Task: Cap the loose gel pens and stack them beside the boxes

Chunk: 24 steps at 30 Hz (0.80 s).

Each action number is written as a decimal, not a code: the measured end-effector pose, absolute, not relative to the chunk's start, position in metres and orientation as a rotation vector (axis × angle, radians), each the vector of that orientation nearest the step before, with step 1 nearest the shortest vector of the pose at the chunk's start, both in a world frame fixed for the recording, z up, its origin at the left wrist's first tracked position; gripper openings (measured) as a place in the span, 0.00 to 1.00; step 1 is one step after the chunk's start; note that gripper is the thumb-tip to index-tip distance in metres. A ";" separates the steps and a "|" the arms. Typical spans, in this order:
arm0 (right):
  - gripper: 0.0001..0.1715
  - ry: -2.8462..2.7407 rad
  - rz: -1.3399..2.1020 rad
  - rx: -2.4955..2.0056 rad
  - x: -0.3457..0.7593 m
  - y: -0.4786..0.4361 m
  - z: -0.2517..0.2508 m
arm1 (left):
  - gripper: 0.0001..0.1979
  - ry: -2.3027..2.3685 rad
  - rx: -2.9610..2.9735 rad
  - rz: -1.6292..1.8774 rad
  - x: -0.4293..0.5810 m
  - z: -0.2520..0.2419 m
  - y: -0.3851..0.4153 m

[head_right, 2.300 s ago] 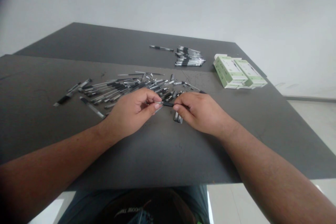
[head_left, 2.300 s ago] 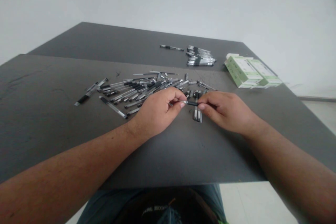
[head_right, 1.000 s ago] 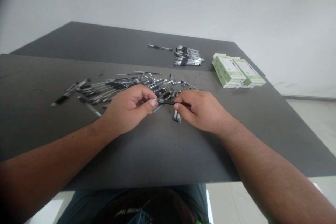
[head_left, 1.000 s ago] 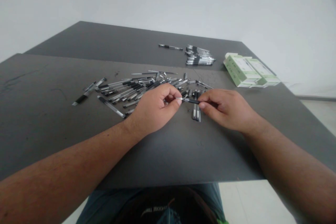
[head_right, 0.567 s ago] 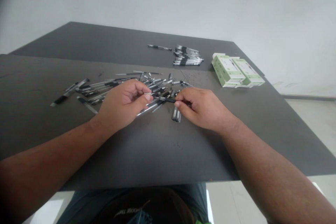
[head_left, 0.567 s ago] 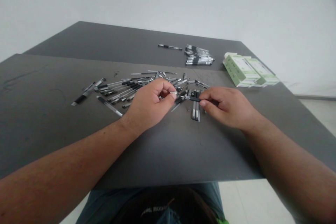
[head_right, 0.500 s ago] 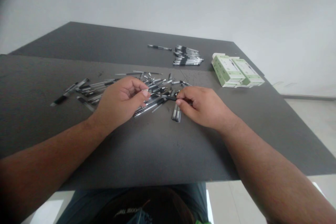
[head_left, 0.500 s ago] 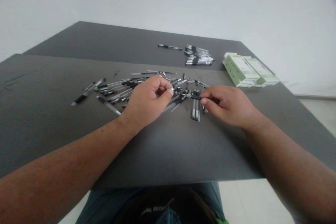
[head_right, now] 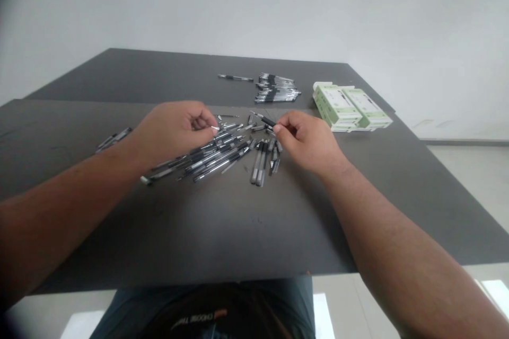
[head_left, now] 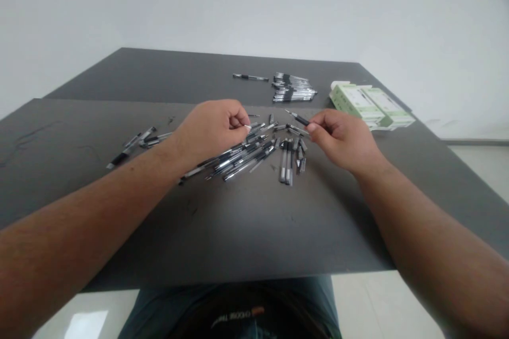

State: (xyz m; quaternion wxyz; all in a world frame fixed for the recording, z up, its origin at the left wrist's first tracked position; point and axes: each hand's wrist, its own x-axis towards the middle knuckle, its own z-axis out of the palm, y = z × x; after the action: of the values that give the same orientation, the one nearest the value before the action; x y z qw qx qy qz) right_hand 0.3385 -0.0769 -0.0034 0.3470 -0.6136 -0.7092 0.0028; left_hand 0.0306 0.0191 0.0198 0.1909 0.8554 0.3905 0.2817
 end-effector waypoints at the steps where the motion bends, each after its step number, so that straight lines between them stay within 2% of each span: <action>1: 0.13 -1.830 0.010 -1.592 0.339 -0.077 -0.003 | 0.02 1.084 2.441 0.767 0.035 0.023 0.027; 7: 0.11 -1.778 0.035 -1.593 0.338 -0.076 -0.002 | 0.06 1.050 2.558 0.567 0.073 0.028 0.063; 19: 0.11 -1.580 -0.006 -1.566 0.344 -0.065 -0.002 | 0.15 0.871 2.955 -0.014 0.159 0.026 0.067; 24: 0.10 -1.577 -0.001 -1.557 0.344 -0.064 -0.002 | 0.14 0.935 2.979 -0.227 0.164 0.022 0.063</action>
State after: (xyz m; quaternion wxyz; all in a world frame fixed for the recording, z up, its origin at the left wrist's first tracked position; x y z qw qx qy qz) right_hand 0.3437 -0.0645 -0.0020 0.4465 -0.6287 -0.6366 -0.0004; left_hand 0.1644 0.0631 0.0219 0.0055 0.9516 0.2987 -0.0725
